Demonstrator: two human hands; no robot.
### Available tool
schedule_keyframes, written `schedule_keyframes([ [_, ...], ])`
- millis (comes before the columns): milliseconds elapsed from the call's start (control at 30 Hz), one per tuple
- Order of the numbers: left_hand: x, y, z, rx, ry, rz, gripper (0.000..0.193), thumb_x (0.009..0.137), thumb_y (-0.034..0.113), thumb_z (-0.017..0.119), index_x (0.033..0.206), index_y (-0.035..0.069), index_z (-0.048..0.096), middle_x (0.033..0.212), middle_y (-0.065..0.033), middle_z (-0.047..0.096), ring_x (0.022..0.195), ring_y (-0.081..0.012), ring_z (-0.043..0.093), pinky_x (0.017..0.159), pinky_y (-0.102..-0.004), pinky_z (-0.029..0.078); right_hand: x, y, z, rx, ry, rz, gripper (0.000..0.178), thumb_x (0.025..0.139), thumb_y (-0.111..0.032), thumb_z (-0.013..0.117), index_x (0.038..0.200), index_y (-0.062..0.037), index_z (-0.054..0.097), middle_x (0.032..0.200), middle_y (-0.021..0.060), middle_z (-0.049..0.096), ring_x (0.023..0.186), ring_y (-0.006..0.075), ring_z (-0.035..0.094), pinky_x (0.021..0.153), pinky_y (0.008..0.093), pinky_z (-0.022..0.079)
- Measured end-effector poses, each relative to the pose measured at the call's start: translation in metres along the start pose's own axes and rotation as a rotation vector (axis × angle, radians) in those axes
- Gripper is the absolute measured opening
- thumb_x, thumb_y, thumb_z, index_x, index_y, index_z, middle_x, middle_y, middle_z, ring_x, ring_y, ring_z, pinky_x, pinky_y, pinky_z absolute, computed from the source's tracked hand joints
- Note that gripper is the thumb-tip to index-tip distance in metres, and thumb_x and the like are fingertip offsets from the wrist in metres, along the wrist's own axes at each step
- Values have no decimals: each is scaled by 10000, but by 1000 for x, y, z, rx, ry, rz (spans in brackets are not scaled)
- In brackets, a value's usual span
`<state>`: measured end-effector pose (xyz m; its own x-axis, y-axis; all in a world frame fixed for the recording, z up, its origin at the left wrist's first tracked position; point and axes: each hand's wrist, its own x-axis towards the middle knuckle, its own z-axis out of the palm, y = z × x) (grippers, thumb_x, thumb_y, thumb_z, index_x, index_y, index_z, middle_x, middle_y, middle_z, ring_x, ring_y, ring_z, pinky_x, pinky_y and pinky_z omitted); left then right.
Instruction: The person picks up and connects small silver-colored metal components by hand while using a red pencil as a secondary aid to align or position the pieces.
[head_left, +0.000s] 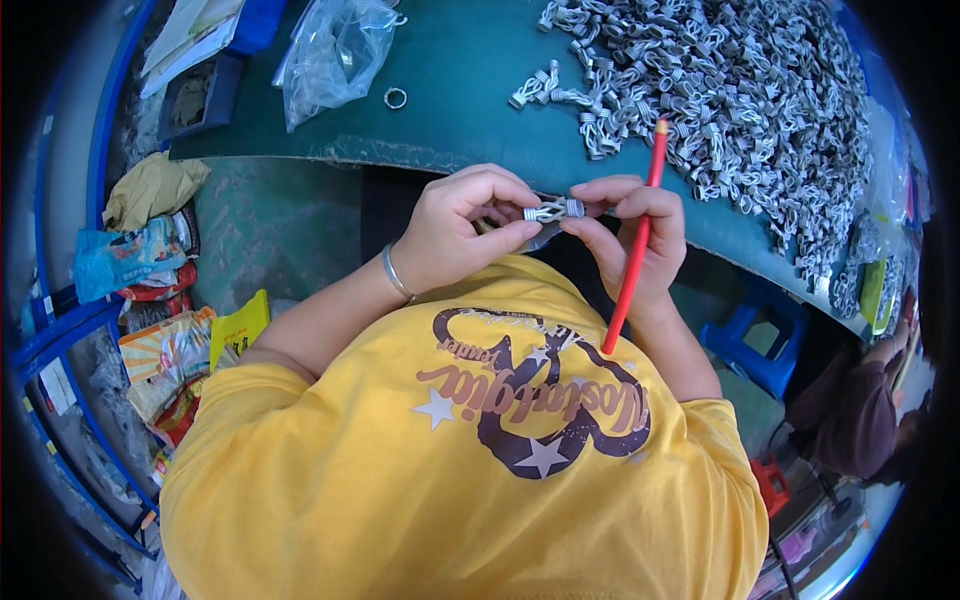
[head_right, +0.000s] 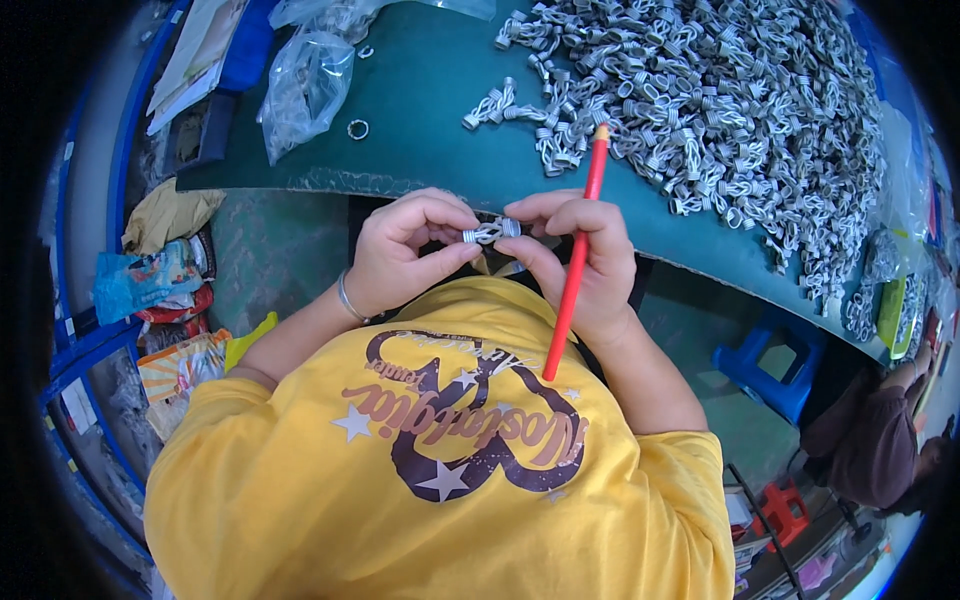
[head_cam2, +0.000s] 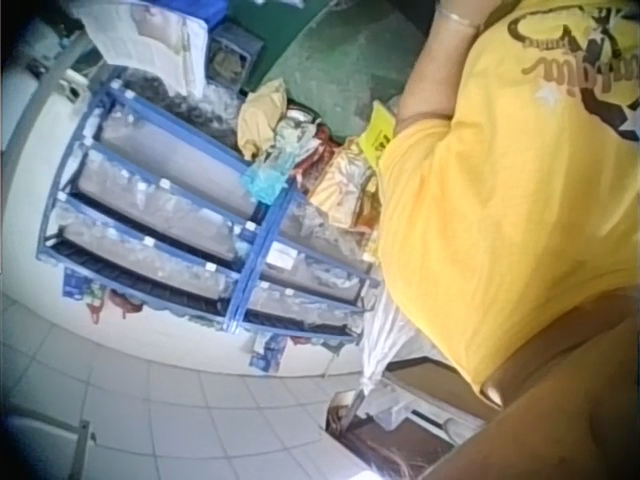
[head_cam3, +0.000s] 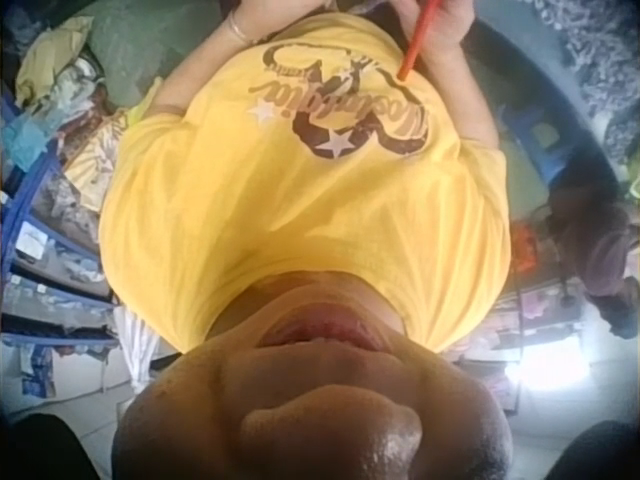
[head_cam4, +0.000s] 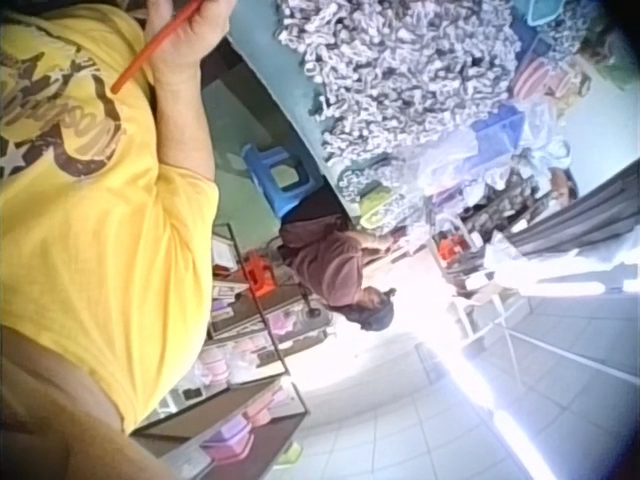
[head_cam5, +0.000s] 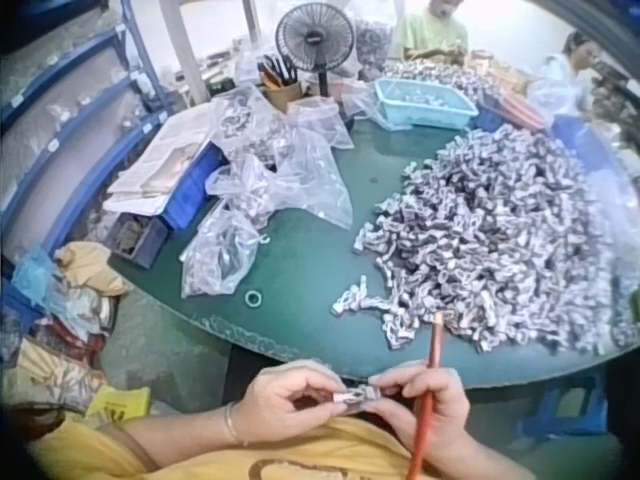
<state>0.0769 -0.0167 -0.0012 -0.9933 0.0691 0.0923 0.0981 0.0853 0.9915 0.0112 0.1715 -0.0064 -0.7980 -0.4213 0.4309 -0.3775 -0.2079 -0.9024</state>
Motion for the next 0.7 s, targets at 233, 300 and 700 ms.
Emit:
schedule_keyframes([
  [233,32,5,-10,571,191,216,305,691,6,720,971,20,598,1038,-104,527,606,-84,506,527,-206,430,-8,8,0,-180,42,71,283,729,67,683,827,-40,440,935,164,645,721,184,599,648,255,479],
  [300,53,5,-11,686,322,235,320,733,62,692,1024,23,565,996,-105,516,624,-151,516,594,-268,451,-2,6,0,-198,52,28,263,746,70,663,824,-40,438,929,164,645,716,178,596,647,252,477],
  [700,45,1,-19,216,276,-185,130,867,131,606,887,2,612,727,-13,590,572,-61,515,520,-188,428,8,5,-4,-130,134,95,157,825,94,552,844,-15,440,953,157,627,795,152,604,710,244,491],
])
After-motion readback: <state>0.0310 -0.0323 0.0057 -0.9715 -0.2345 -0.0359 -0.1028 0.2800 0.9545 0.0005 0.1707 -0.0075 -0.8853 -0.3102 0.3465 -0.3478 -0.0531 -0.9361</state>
